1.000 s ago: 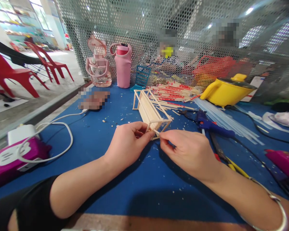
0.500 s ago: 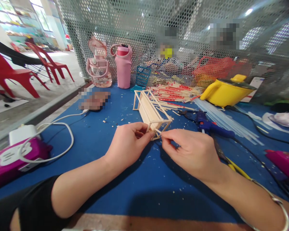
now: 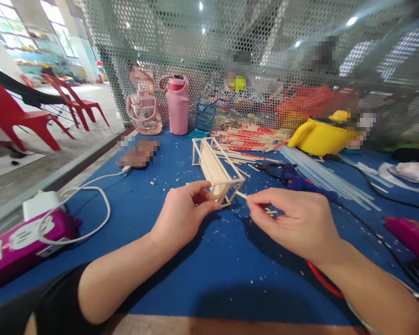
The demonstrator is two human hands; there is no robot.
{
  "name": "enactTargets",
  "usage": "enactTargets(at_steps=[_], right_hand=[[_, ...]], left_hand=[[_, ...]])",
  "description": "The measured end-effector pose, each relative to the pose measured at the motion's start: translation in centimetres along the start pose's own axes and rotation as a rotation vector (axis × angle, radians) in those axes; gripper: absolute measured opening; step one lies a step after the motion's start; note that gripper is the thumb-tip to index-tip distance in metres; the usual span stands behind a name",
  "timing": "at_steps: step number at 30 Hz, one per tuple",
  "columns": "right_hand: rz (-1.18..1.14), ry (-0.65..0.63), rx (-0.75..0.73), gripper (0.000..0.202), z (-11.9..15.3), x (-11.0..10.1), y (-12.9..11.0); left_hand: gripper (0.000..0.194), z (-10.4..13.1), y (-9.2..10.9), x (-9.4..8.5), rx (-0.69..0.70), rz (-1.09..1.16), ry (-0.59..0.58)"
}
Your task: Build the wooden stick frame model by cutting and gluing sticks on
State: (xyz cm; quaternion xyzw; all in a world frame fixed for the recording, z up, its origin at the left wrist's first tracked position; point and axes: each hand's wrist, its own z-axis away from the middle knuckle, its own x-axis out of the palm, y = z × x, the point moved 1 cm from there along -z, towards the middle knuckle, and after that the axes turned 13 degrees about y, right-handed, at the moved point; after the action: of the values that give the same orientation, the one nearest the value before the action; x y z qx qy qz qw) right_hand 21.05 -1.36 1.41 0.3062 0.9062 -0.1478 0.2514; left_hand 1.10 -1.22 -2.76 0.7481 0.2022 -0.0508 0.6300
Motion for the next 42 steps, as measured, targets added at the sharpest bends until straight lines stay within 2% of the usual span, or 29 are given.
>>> enactTargets(at_steps=[2, 5, 8, 12, 18, 23, 30, 36, 42], right_hand=[[-0.030, 0.029, 0.085, 0.010, -0.4, -0.5, 0.6], [-0.087, 0.094, 0.264, 0.015, -0.8, -1.0, 1.6], [-0.200, 0.118, 0.477, 0.026, -0.8, -0.7, 2.6], [-0.371, 0.167, 0.670, 0.019, -0.7, -0.1, 4.0], [-0.567, 0.280, 0.787, 0.026, -1.3, -0.4, 5.2], [-0.702, 0.332, 0.905, 0.029, -1.1, -0.2, 5.0], [-0.872, 0.352, 1.023, 0.035, -0.9, 0.4, 3.9], [-0.965, 0.359, 1.047, 0.033, -0.9, 0.7, 3.5], [-0.994, 0.321, 1.037, 0.034, -0.8, 0.8, 2.9]], left_hand=[[0.040, -0.1, -0.1, -0.2, 0.017, -0.107, -0.026], [0.027, -0.1, -0.3, -0.3, 0.122, -0.284, -0.061], [0.011, 0.0, -0.2, -0.4, 0.123, -0.255, -0.053], [0.023, -0.4, 0.6, -0.9, 0.109, -0.187, -0.024], [0.024, -3.6, 4.3, -2.4, 0.149, 0.014, 0.043], [0.021, -5.5, 6.7, -1.3, 0.088, 0.208, 0.071], [0.030, -5.7, 6.2, 0.2, -0.039, 0.484, 0.084], [0.039, -4.2, 5.8, 0.2, -0.100, 0.697, 0.101], [0.041, -3.5, 5.9, 0.0, -0.111, 0.795, 0.152]])
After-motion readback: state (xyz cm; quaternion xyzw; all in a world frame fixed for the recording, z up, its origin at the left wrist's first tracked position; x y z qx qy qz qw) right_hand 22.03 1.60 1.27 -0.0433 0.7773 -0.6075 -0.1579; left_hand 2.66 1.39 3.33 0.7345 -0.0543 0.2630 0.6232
